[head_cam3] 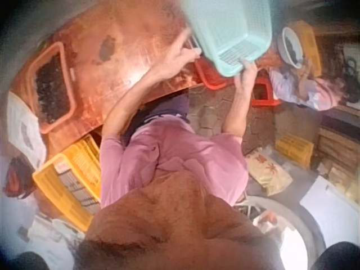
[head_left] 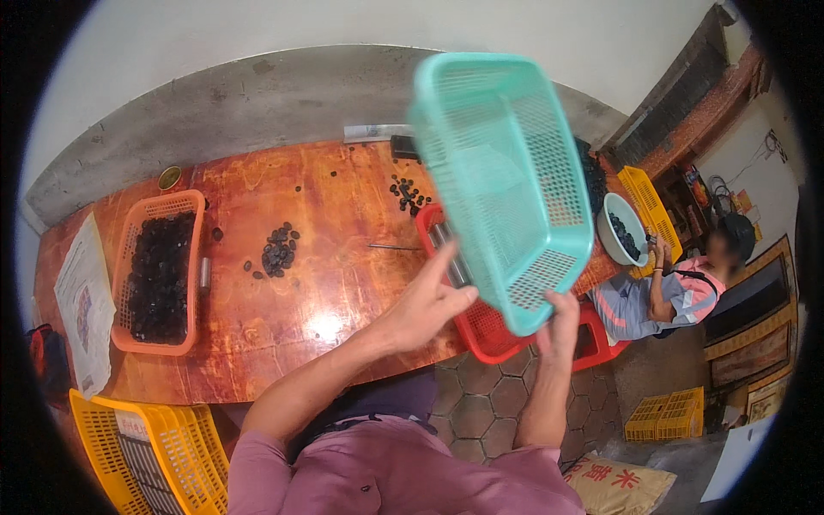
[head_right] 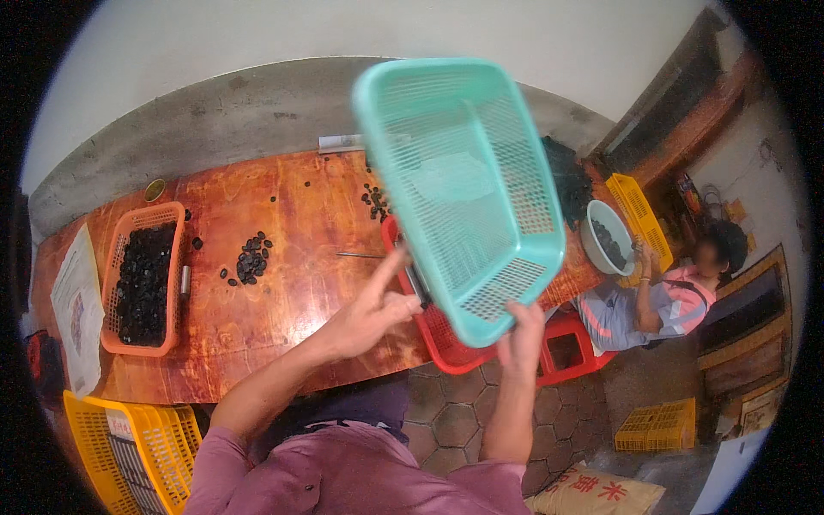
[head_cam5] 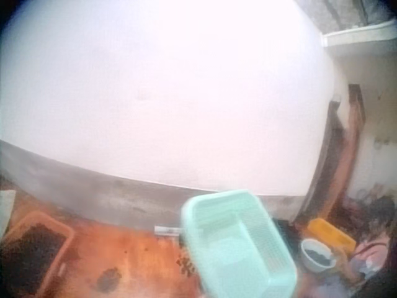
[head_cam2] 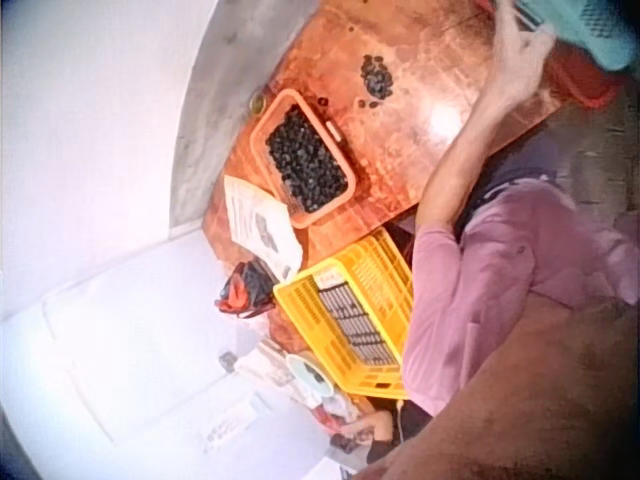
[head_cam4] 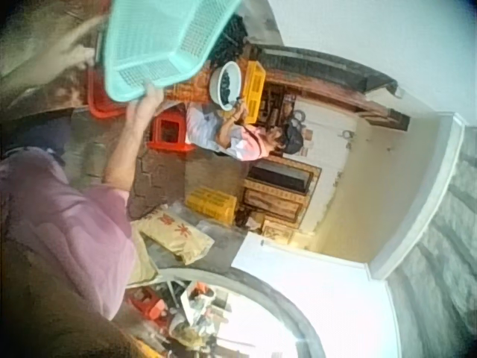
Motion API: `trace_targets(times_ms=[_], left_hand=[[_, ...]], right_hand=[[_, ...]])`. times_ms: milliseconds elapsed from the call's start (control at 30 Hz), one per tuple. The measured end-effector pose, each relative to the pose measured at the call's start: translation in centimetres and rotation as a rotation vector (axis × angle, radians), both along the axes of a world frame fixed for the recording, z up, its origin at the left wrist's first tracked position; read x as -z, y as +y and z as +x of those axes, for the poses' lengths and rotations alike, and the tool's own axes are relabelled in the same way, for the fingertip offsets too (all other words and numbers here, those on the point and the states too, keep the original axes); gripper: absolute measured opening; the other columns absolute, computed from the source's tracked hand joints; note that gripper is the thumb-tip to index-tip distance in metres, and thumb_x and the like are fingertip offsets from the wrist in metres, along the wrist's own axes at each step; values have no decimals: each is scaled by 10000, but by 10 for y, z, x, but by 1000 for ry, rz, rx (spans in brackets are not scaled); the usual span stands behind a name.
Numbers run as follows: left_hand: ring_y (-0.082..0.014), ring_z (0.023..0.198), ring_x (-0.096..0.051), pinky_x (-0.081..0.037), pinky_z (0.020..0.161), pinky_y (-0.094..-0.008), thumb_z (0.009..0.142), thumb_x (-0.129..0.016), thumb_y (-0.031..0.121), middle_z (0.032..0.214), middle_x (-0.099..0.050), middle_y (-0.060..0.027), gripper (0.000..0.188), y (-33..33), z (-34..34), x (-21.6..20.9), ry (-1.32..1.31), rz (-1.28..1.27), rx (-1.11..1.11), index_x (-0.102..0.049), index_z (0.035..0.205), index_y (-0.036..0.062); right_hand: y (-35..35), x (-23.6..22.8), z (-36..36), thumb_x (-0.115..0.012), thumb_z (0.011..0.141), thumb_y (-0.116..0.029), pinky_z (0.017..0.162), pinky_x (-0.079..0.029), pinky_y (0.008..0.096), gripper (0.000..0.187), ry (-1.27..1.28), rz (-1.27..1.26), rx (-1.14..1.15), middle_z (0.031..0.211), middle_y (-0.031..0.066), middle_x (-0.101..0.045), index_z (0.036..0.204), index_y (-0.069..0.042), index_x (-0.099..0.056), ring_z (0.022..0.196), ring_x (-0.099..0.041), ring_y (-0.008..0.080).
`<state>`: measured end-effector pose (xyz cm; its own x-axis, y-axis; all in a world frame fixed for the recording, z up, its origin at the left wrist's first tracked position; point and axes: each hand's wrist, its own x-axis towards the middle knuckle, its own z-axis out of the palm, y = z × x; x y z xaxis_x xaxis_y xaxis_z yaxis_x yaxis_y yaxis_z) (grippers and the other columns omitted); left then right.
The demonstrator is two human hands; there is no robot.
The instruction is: The person picks small black beads from a table and inserts them one by one into a cylindrical metal tube. After filling the tube, they place it into a yellow basket. The person repeats this process multiple times.
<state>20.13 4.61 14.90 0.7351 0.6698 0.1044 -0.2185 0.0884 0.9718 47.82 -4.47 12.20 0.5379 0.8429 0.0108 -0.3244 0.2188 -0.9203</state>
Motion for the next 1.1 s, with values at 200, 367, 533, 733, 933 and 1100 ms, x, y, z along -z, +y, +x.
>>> trace_targets(times_ms=[200,367,533,733,933,1100], left_hand=[[-257,1165,-654,-553,993,-367,1018,-642,198,1465,-464,-202,599,-8,-42,57,218,311,-75,-406,1539,20],[-262,1168,-666,-557,985,-365,1002,-619,87,1394,-523,-167,412,-7,-99,133,304,217,-363,-558,1399,-7],[-273,1213,-656,-554,990,-363,1002,-609,59,1363,-536,-159,368,-14,-128,143,351,133,-440,-570,1357,-32],[-249,1161,-675,-565,932,-325,992,-619,59,1349,-559,-161,346,-19,-126,140,312,129,-486,-597,1325,-34],[-225,1105,-682,-558,910,-322,991,-619,62,1325,-584,-152,312,-27,-119,150,319,148,-515,-623,1288,-33],[-201,1050,-673,-554,894,-312,983,-629,67,1258,-635,-125,281,-38,-125,148,427,192,-569,-654,1250,-18]], right_hand=[[-24,0,144,-620,906,-37,622,-573,329,259,-107,-55,388,1059,118,-713,1150,49,-630,871,-711,220],[-63,26,240,-621,898,-45,677,-593,344,343,-176,-354,444,1141,112,-682,1222,66,-594,939,-706,235],[-81,74,257,-608,962,-41,714,-639,414,366,-147,-347,496,1228,124,-678,1319,29,-574,977,-723,277],[-28,118,299,-596,1052,-124,872,-569,370,327,23,-362,479,1321,58,-655,1371,-53,-580,1126,-653,210],[14,114,337,-632,1043,-166,887,-538,375,301,-46,-359,558,1265,100,-678,1296,-3,-618,1114,-649,241],[27,60,208,-622,1001,-127,984,-500,381,370,-856,-358,769,1253,153,-682,1307,81,-603,1126,-654,260]])
